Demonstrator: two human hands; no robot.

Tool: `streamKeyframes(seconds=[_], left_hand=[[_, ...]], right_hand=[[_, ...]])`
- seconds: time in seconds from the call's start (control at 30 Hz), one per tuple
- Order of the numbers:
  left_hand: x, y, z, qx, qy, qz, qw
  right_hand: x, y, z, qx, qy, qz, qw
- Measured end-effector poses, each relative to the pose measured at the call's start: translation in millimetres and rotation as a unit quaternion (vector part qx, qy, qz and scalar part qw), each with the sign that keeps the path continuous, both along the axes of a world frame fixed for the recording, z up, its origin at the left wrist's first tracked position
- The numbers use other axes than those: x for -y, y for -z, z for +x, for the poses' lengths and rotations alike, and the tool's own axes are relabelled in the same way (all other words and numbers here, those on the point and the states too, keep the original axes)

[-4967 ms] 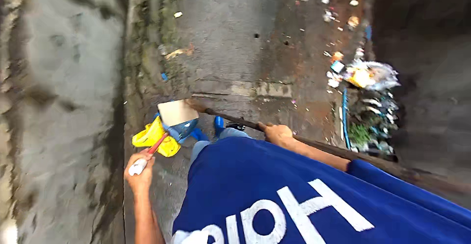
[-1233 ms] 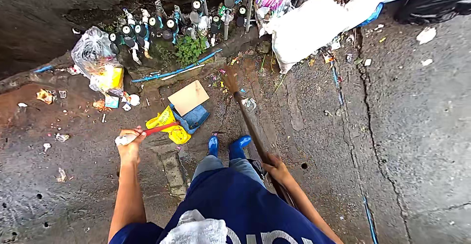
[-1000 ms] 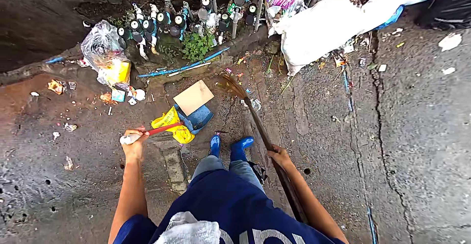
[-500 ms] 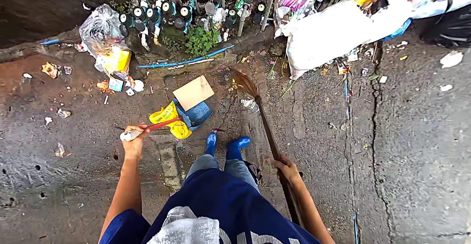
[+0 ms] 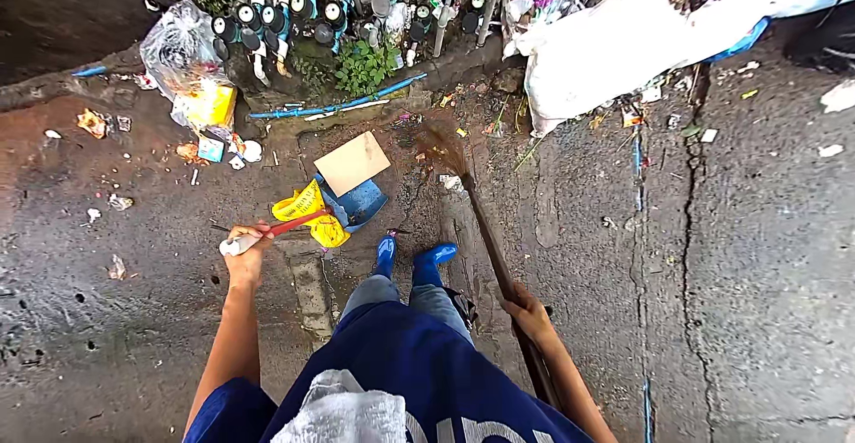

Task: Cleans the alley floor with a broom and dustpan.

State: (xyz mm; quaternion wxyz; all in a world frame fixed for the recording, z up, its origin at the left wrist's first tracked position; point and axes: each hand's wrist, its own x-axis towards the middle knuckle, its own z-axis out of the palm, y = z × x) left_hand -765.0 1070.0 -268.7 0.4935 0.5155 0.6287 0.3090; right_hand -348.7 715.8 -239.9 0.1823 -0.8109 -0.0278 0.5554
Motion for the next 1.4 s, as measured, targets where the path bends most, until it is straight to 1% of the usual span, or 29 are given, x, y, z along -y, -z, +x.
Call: streamKeyframes(seconds=[0.07,0.1,0.13,0.17,0.2,0.23,0.33,0.4,0.47,0.53,0.6,0.63,0.7,0.77,0.83,0.87,0.9,0.93,1.03,1.07,1.1,1.13,1.2,1.27,1.3,1.33,1.4], left_hand=[[-2.4,1.2,-1.8,-0.004,0.006,-0.007,1.0],[-2.1,1.3,0.2,-0.005,0.006,-0.013,1.0],[-1.3,0.3,3.0,-0.007,0.007,-0.017,1.0],[-0.4,-1.0,6.0,-0.009,0.008,-0.018,1.0],[0.0,-1.6,8.8,-0.008,0.005,-0.014,1.0],[0.3,-1.2,10.4,-0.007,0.005,-0.009,1.0],[4.6,-1.5,13.1,-0.01,0.008,-0.005,1.0],[4.4,-1.4,15.1,-0.01,0.001,0.001,1.0],[9.2,0.4,14.7,-0.008,-0.006,0.002,1.0],[6.2,0.5,15.7,-0.004,-0.008,0.013,1.0],[4.7,0.4,14.3,0.003,0.0,0.015,1.0],[2.9,1.2,14.2,0.003,0.007,0.019,1.0],[1.5,-0.5,19.2,0.001,0.017,0.022,1.0],[6.5,-2.2,24.6,-0.005,0.012,0.02,1.0],[7.5,-3.1,27.5,-0.006,0.011,0.03,0.999],[8.1,-3.0,27.3,-0.005,0.013,0.032,0.999],[11.2,-2.2,26.6,-0.003,0.012,0.032,0.999],[12.0,-1.2,27.0,-0.001,0.013,0.033,0.999],[11.6,-0.3,28.1,0.001,0.017,0.03,0.999],[10.8,-0.4,28.4,-0.001,0.017,0.029,0.999],[9.4,-0.5,29.8,-0.006,0.018,0.028,0.999],[9.1,-1.5,31.7,-0.011,0.02,0.027,0.999],[10.6,-4.5,37.3,-0.016,0.018,0.023,0.999],[9.2,-4.3,37.7,-0.018,0.022,0.03,0.999],[11.9,-2.9,37.2,-0.015,0.023,0.03,0.999],[14.0,-1.7,37.1,-0.014,0.024,0.03,0.999],[14.9,-1.9,36.1,-0.012,0.027,0.026,0.999]], right_hand=[[14.5,-40.5,-22.4,0.017,0.039,0.003,0.999],[22.8,-56.6,-32.9,0.027,0.04,0.006,0.999],[30.1,-69.1,-42.5,0.017,0.044,0.009,0.999],[35.7,-74.1,-50.7,0.003,0.046,0.017,0.999],[38.2,-72.9,-53.5,-0.014,0.033,0.022,0.999],[38.9,-63.7,-50.4,-0.031,0.004,0.02,0.999],[35.1,-20.3,-12.7,-0.049,-0.101,-0.029,0.993],[38.6,-6.0,17.5,-0.008,-0.082,-0.055,0.995],[44.2,-23.2,27.5,0.025,-0.027,-0.06,0.998],[40.8,-49.3,13.2,0.03,0.032,-0.025,0.999],[28.2,-65.5,-4.6,0.005,0.071,0.012,0.997],[16.0,-62.9,-9.4,-0.011,0.073,0.033,0.997],[-18.3,-35.1,-3.0,-0.046,0.054,0.062,0.996],[-45.5,13.0,18.1,-0.054,0.019,0.055,0.997],[-50.8,50.6,40.7,-0.043,0.028,0.021,0.998],[-45.6,57.7,46.3,-0.035,0.046,0.007,0.998],[-37.2,54.2,47.5,-0.03,0.07,0.003,0.997],[-32.2,42.6,44.0,-0.03,0.094,0.013,0.995],[-31.1,-13.2,8.6,-0.057,0.153,0.072,0.984],[-36.3,-22.1,0.1,-0.065,0.159,0.091,0.981],[-44.3,-20.7,-0.1,-0.071,0.154,0.103,0.98],[-53.8,-10.7,7.8,-0.073,0.137,0.105,0.982],[-67.4,21.7,39.1,-0.055,0.106,0.08,0.99],[-58.5,47.8,69.6,-0.028,0.141,0.043,0.989],[-45.5,52.3,79.8,-0.01,0.172,0.03,0.985],[-31.9,49.4,85.3,0.006,0.199,0.025,0.98],[-4.6,25.1,74.0,0.028,0.218,0.019,0.975]])
